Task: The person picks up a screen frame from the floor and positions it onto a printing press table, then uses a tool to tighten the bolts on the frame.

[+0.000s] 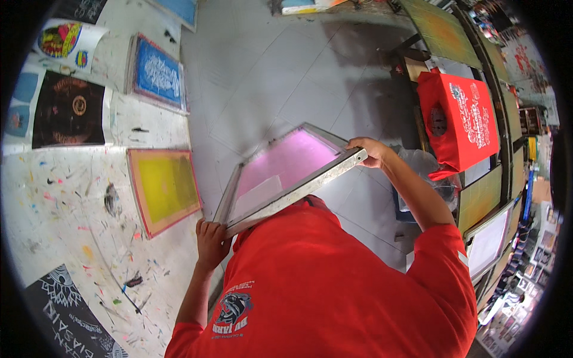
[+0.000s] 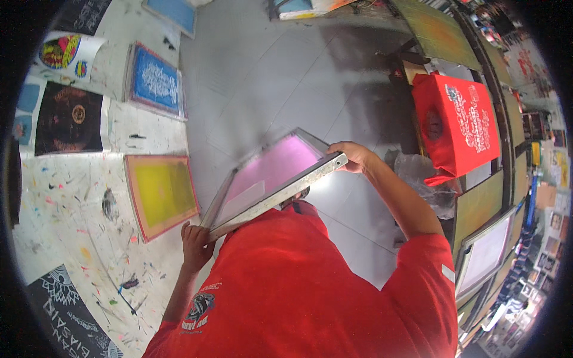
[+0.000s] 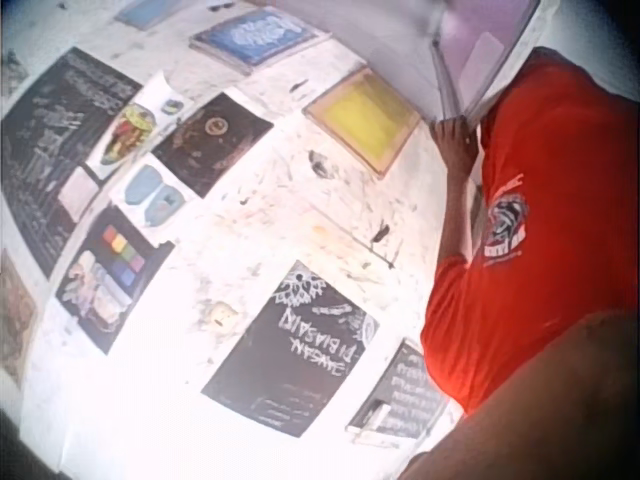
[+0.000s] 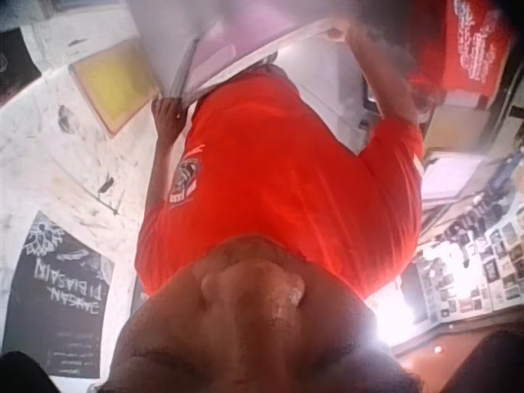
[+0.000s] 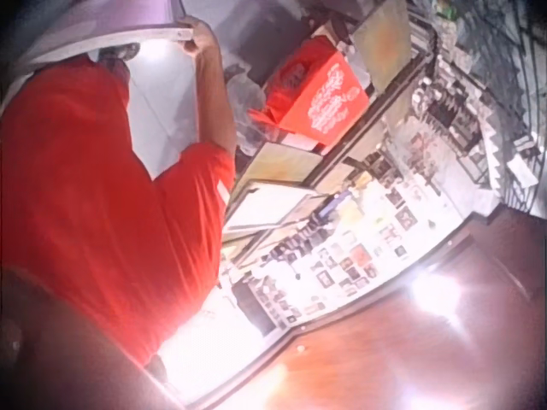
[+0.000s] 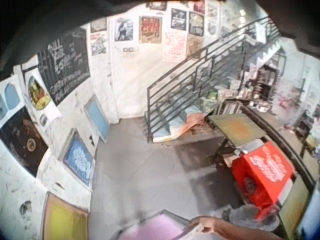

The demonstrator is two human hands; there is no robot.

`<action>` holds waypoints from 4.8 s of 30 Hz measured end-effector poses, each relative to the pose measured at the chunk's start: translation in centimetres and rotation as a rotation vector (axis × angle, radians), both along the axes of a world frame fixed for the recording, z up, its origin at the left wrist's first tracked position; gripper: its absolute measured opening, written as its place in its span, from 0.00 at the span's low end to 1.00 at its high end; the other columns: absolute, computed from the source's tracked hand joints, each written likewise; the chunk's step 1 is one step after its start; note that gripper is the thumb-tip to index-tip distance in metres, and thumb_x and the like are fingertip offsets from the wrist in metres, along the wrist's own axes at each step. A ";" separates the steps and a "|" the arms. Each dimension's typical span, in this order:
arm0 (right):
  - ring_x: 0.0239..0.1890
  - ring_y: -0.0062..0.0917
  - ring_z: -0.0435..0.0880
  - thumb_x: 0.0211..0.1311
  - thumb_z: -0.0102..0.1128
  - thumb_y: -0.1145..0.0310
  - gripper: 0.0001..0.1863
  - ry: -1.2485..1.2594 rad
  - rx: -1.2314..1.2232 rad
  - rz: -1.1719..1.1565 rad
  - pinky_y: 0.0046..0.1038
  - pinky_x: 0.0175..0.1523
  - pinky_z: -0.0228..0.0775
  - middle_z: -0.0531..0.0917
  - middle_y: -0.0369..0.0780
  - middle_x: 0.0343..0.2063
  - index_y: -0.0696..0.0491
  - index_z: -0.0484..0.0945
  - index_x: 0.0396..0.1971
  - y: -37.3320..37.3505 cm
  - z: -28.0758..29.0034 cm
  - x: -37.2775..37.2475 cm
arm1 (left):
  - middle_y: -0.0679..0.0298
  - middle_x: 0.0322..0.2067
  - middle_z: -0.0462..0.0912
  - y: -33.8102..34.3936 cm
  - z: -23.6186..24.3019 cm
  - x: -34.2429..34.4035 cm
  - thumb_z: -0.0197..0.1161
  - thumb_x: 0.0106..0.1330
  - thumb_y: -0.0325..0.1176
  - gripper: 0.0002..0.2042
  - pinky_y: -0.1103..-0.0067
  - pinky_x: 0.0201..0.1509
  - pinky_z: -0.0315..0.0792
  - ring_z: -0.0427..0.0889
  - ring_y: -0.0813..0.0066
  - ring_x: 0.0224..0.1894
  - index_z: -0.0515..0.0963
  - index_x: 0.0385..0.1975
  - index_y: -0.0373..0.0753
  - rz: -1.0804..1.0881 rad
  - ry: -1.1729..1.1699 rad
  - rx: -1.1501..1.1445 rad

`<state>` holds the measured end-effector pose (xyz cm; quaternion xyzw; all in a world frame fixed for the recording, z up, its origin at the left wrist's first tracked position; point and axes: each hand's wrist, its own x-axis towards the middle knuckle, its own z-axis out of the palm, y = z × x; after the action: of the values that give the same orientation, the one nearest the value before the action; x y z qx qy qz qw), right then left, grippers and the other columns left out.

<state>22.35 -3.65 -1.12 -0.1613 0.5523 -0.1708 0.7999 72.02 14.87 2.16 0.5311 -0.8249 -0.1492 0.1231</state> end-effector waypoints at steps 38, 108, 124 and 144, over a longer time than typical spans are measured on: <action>0.40 0.19 0.74 0.64 0.55 0.66 0.24 1.072 -0.539 -1.593 0.23 0.47 0.67 0.77 0.37 0.40 0.58 0.67 0.57 9.6 6.4 -2.6 | 0.66 0.21 0.66 -52.5 0.2 -37.6 0.42 0.74 0.47 0.24 0.75 0.33 0.63 0.65 0.77 0.27 0.68 0.23 0.32 -0.383 0.609 0.525; 0.43 0.21 0.78 0.71 0.46 0.59 0.22 1.091 -0.115 -1.736 0.24 0.50 0.69 0.80 0.40 0.42 0.61 0.71 0.54 9.7 3.1 -35.7 | 0.67 0.23 0.64 -56.1 -2.9 -83.1 0.42 0.74 0.51 0.25 0.75 0.34 0.61 0.61 0.77 0.28 0.69 0.26 0.32 -0.528 0.337 0.905; 0.46 0.25 0.77 0.66 0.53 0.64 0.21 1.179 -0.044 -1.729 0.27 0.53 0.66 0.82 0.44 0.43 0.61 0.72 0.53 8.7 3.6 -37.8 | 0.53 0.33 0.80 -56.0 -1.7 -86.3 0.46 0.72 0.49 0.25 0.71 0.44 0.68 0.76 0.65 0.37 0.76 0.40 0.26 -0.591 0.165 0.777; 0.49 0.42 0.77 0.57 0.62 0.65 0.24 1.535 0.219 -1.397 0.36 0.54 0.68 0.78 0.50 0.46 0.62 0.73 0.51 9.0 2.8 -35.8 | 0.60 0.43 0.79 -56.2 -2.1 -84.2 0.51 0.72 0.43 0.20 0.77 0.52 0.66 0.75 0.73 0.45 0.74 0.48 0.30 -0.493 0.190 1.078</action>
<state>-13.44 5.36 1.73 0.2025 0.8951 -0.3959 -0.0328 -12.18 -41.36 0.03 0.2961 -0.7174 -0.6174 -0.1286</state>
